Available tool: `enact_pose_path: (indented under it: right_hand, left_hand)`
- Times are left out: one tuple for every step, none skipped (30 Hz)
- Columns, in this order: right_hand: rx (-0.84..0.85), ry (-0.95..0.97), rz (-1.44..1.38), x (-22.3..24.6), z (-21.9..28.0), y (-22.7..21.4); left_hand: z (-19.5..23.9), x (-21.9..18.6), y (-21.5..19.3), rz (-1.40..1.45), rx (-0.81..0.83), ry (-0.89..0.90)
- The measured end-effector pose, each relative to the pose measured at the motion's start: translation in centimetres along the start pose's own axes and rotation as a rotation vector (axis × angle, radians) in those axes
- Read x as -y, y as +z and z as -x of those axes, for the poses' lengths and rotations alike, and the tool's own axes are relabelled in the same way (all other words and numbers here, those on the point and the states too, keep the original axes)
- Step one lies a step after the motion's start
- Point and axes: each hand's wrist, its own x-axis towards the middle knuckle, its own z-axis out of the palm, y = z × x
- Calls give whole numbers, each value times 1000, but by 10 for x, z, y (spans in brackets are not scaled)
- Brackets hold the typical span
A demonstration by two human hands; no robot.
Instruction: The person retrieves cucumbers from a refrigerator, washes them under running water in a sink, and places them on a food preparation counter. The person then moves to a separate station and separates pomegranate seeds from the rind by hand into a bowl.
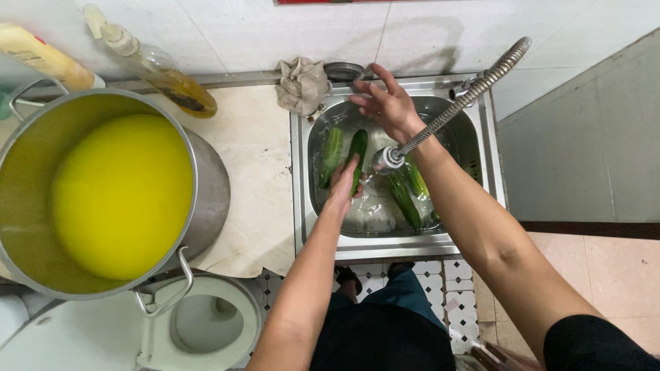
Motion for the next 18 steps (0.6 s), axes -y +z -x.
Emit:
enact_pose_path:
  right_hand:
    - [-20, -6, -26, -3, 7, -5]
    - [-52, 7, -32, -6, 13, -12]
    - [-83, 20, -38, -11, 19, -20]
    - [-115, 33, -46, -17, 26, -28]
    - [-145, 8, -38, -26, 36, -38]
    - [-174, -18, -30, -36, 48, -49]
    - [-204, -44, -21, -48, 56, -57]
    - [-271, -37, 54, -61, 64, -64]
    - [-337, -30, 129, -72, 72, -70]
    - [-403, -22, 203, -82, 78, -74]
    - [-400, -67, 216, -89, 86, -78]
    - [-398, -114, 226, -93, 94, -79]
    - [-397, -160, 237, -94, 101, -78]
    - [-492, -233, 483, -91, 108, -77]
    - [-585, -305, 731, -83, 116, -76]
    - [-671, -375, 982, -74, 122, -73]
    - [-704, -586, 1121, -62, 123, -69]
    - [-722, -801, 1257, -48, 121, -66]
  left_hand:
    - [0, 1, 1, -4, 15, 1]
    - [0, 1, 1, -8, 30, 1]
    - [0, 1, 2, -18, 49, -4]
    - [1, 1, 2, -28, 68, -9]
    - [2, 0, 3, -39, 87, -15]
    - [3, -1, 4, -47, 82, -50]
    - [4, -2, 4, -55, 77, -84]
    - [5, -2, 6, -62, 73, -118]
    - [6, -3, 8, -88, 78, -125]
    - [7, -4, 10, -115, 82, -131]
    - [7, -4, 11, -141, 86, -137]
    - [8, -4, 12, -140, 106, -131]
    - [8, -4, 13, -138, 126, -126]
    - [8, -3, 13, -137, 146, -121]
    - [8, -3, 13, -134, 159, -120]
    - [7, -2, 13, -129, 172, -117]
    - [7, -2, 13, -124, 185, -114]
    - [7, 0, 12, -112, 203, -116]
